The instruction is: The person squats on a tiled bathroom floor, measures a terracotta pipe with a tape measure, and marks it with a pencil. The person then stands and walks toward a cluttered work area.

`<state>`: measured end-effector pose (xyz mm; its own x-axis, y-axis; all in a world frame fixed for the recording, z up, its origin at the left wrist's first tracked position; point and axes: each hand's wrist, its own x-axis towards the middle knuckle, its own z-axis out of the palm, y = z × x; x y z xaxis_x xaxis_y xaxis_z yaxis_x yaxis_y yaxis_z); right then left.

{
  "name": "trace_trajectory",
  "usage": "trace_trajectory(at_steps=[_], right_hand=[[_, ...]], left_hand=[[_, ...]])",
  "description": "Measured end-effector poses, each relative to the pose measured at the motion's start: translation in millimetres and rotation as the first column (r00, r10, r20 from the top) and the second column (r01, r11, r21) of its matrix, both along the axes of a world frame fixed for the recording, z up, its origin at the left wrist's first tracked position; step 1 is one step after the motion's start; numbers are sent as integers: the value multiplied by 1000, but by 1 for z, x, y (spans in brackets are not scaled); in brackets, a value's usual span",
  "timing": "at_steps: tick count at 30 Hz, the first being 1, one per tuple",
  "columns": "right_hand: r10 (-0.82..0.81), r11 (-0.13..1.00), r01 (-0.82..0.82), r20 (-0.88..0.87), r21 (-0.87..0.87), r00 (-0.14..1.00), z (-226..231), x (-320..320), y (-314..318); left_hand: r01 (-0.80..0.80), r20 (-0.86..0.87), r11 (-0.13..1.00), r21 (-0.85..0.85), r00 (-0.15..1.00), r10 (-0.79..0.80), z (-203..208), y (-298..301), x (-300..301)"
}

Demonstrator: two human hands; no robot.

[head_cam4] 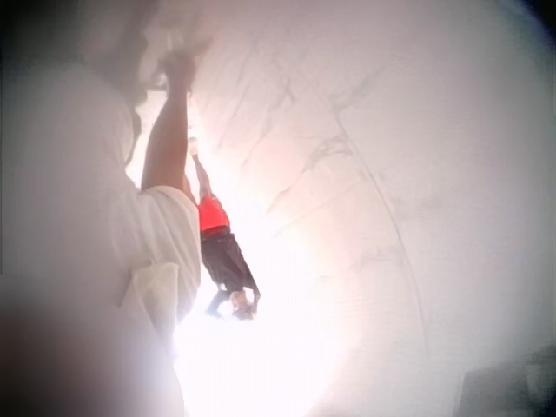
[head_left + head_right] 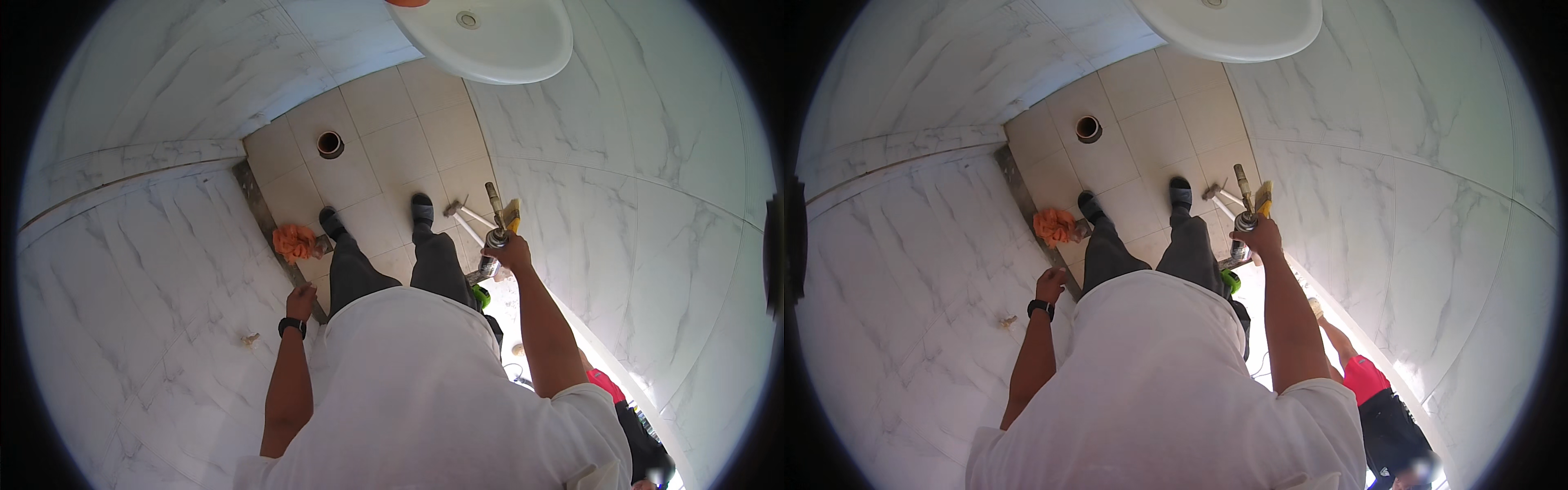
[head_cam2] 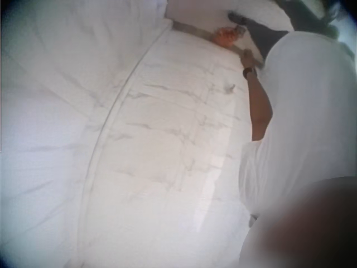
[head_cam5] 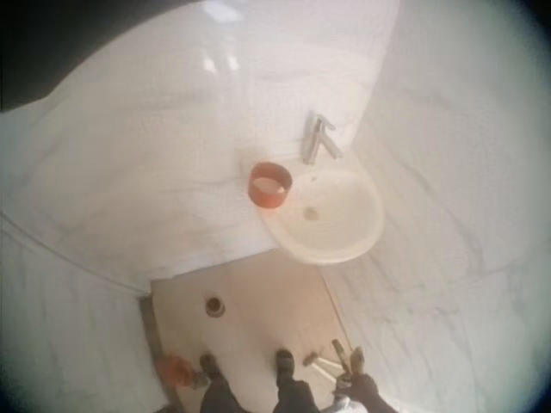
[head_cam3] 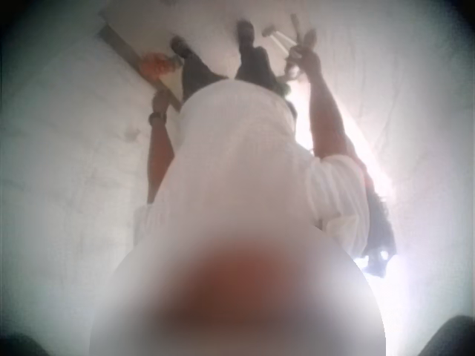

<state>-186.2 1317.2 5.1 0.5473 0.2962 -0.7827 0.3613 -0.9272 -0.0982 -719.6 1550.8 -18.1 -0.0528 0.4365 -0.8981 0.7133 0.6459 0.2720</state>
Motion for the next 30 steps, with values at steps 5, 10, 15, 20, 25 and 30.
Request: trace_trajectory(at_steps=[5, 10, 15, 20, 25, 30], right_hand=[[-78, 997, 80, 97, -16, 992, 33, -48, 28], [-27, 999, 31, 142, -27, 990, 57, -88, 61], [-32, 999, 33, 154, -6, 988, 74, -115, 88], [-22, 998, 9, 194, 68, 981, 74, -130, 110], [-6, 999, 1, 157, 33, 988, 69, -134, 126], [11, 994, -26, 153, 102, 988, 61, -141, 124]], left_hand=[[62, 111, 995, -78, 992, -53, -31, 33, -47], [-4, 80, 998, 67, 997, -2, -31, 72, -130], [-97, 31, 991, 89, 995, 95, -32, 89, -186], [-128, 1, 992, -7, 992, 128, -46, 63, -204], [-153, 55, 988, -30, 986, 155, -34, 30, -194], [-25, 18, 993, -116, 999, 28, -20, 35, -179]])
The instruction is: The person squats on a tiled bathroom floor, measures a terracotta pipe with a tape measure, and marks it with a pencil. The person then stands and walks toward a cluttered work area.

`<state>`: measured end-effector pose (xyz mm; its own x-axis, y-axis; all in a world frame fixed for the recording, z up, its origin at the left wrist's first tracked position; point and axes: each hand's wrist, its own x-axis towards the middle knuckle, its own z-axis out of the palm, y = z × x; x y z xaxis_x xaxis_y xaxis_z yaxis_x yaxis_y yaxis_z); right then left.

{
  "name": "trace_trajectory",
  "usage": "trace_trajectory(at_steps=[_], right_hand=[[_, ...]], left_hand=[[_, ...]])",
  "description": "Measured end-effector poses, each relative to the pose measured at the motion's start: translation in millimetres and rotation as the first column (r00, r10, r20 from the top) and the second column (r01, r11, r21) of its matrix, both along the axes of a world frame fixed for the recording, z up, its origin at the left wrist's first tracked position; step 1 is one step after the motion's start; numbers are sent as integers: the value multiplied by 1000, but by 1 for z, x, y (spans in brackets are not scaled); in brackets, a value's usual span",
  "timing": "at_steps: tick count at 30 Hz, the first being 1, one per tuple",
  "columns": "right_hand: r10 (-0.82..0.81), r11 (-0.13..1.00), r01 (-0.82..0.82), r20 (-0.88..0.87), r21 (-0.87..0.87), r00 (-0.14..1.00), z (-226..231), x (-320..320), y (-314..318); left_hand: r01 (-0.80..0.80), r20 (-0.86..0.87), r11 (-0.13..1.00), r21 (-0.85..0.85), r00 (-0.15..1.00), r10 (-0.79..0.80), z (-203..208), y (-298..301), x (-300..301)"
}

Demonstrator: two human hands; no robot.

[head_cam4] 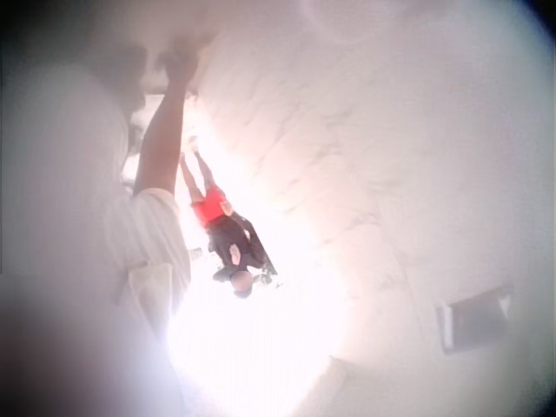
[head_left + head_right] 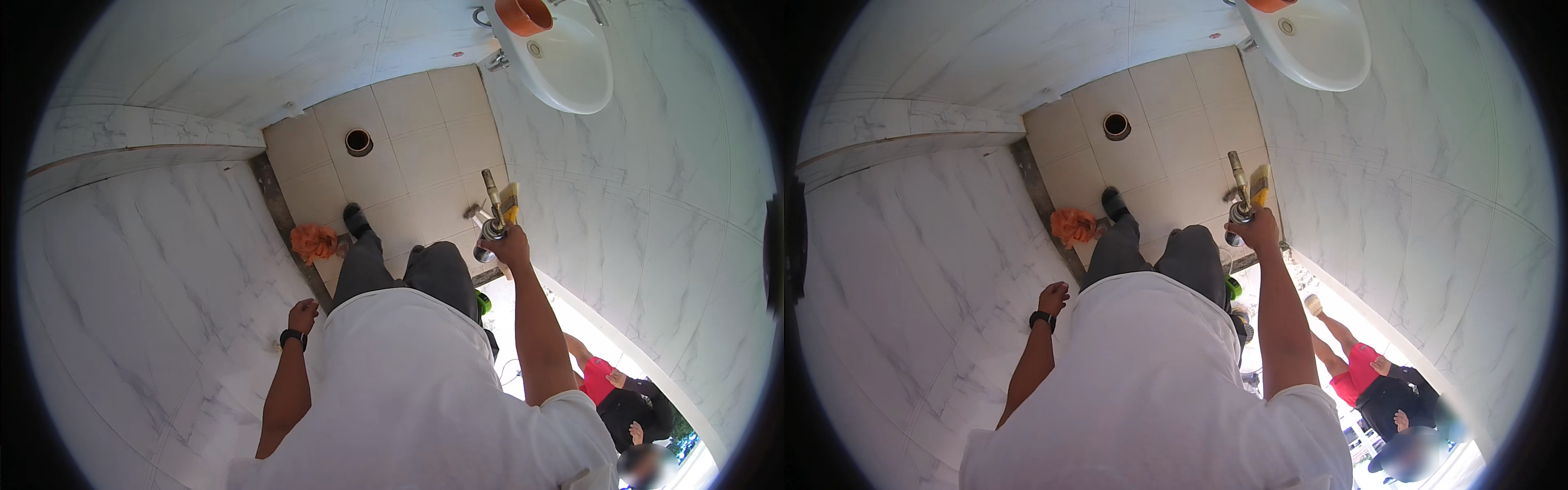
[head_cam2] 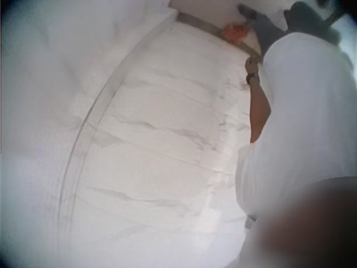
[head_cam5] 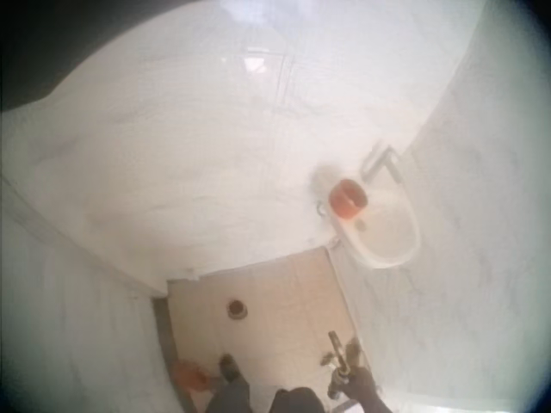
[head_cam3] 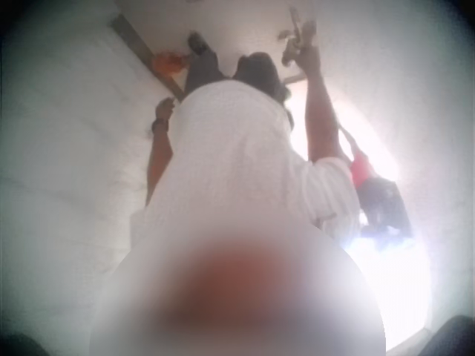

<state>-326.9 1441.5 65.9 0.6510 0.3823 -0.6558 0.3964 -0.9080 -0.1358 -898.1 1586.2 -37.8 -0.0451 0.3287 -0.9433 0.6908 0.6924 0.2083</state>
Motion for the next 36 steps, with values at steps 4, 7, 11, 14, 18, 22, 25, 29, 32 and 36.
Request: trace_trajectory(at_steps=[4, 7, 11, 14, 18, 22, 25, 29, 32, 36], right_hand=[[27, 999, -27, 19, 40, 999, -13, -3, -16], [4, 999, -4, -12, 43, 1000, -32, -1, -29], [-44, 998, 47, -75, 35, 996, -60, 5, -45], [-116, 992, 111, -96, -59, 989, -61, 10, -68], [-248, 961, 242, -30, -133, 968, -38, 5, -105], [-502, 863, 498, -27, -81, 865, -9, -19, -142], [-633, 768, 634, 38, -88, 773, 8, -55, -165], [-786, 586, 783, 88, -206, 612, 38, -105, -198], [-868, 326, 871, 249, -367, 430, 62, -128, -225], [-770, 252, 924, 518, -289, 372, 72, -140, -236]], left_hand=[[187, -33, 982, 24, 982, -186, 3, 31, 16], [165, -69, 984, 71, 985, -160, 8, 60, 42], [233, -43, 959, 163, 973, -229, 22, 96, 90], [199, 23, 961, 190, 978, -207, 32, 109, 132], [399, 102, 902, 165, 903, -418, 27, 130, 172], [489, 168, 842, 227, 832, -529, -3, 158, 187], [539, 174, 815, 212, 800, -574, -43, 193, 184], [388, 117, 916, 103, 910, -399, -58, 244, 150], [287, 163, 951, 116, 939, -304, -53, 270, 127], [234, 142, 952, 199, 954, -264, -41, 289, 90]])
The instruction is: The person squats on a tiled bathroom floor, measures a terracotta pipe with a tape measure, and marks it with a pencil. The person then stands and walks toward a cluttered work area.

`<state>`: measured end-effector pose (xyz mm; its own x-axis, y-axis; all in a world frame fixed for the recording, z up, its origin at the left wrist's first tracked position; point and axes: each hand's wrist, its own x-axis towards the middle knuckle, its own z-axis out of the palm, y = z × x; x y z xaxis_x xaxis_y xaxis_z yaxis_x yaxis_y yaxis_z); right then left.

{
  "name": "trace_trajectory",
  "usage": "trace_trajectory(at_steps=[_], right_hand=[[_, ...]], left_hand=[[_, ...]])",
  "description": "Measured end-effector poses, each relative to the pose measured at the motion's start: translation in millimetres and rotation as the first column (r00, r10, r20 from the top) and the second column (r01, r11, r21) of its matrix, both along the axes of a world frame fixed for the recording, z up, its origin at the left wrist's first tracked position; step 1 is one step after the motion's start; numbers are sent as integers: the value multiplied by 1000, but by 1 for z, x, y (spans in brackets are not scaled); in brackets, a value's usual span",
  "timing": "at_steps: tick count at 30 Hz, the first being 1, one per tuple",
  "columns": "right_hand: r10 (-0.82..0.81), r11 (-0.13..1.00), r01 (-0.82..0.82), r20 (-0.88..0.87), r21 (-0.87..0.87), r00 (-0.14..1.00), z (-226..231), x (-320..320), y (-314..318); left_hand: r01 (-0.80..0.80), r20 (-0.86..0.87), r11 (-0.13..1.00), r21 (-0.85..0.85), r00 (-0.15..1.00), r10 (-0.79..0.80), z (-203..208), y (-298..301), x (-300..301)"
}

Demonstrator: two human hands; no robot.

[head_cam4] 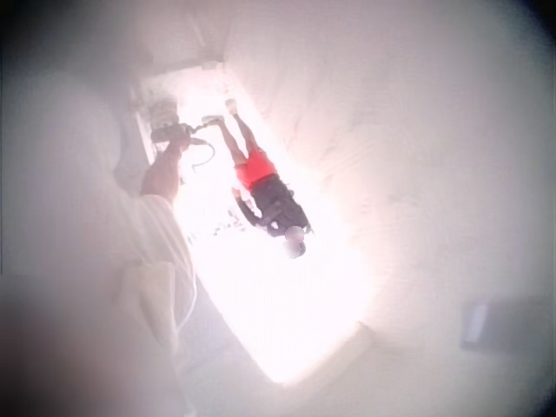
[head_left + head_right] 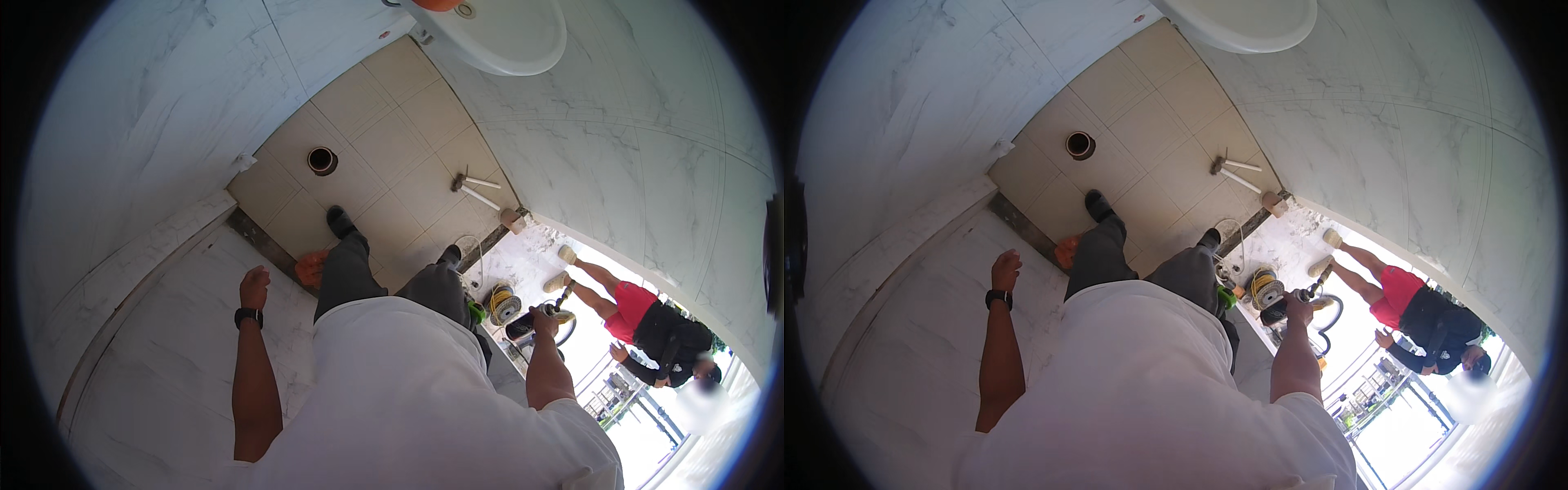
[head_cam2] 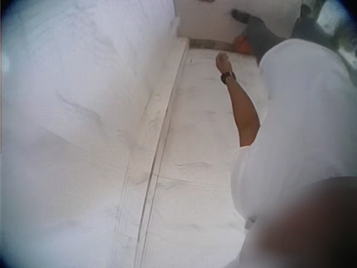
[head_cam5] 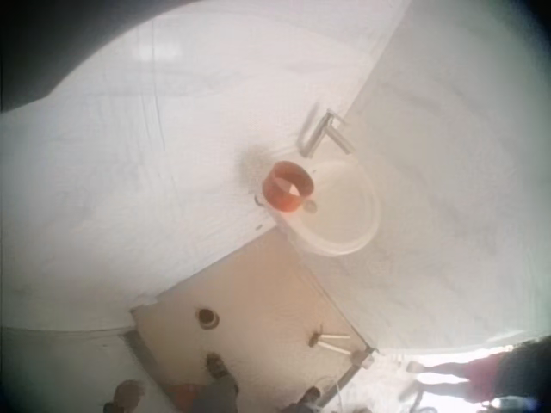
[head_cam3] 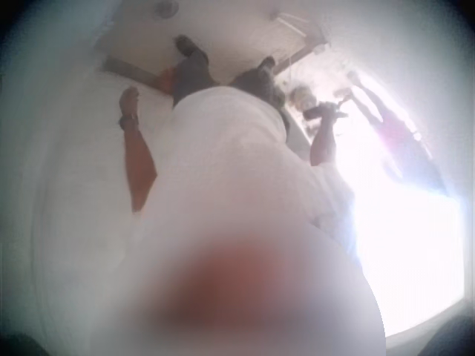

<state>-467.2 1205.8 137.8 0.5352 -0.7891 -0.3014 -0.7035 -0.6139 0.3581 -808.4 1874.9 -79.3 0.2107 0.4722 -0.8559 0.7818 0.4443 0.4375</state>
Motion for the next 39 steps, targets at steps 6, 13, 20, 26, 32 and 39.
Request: trace_trajectory(at_steps=[6, 13, 20, 26, 32, 39], right_hand=[[261, 922, -310, 220, 232, 940, -24, 30, 71], [583, 489, -561, 228, 668, 780, -76, 85, 217], [867, 53, -614, 268, 787, 419, -134, 111, 319], [922, 169, -615, 98, 771, 375, -213, 114, 348], [800, 336, -375, -51, 864, 598, -289, 106, 353], [643, 309, -286, 22, 907, 765, -386, 102, 399]], left_hand=[[446, -68, 892, 76, 895, -441, -16, -32, 40], [879, 185, 469, -89, 478, -859, -45, -188, 179], [930, 103, -357, 93, -366, -925, -14, -288, 162], [901, 522, 269, -340, 418, -744, 42, -263, 135], [244, 250, 751, -614, 962, -108, 106, -267, 81], [390, 276, 808, -441, 916, -291, -47, -179, 139]])
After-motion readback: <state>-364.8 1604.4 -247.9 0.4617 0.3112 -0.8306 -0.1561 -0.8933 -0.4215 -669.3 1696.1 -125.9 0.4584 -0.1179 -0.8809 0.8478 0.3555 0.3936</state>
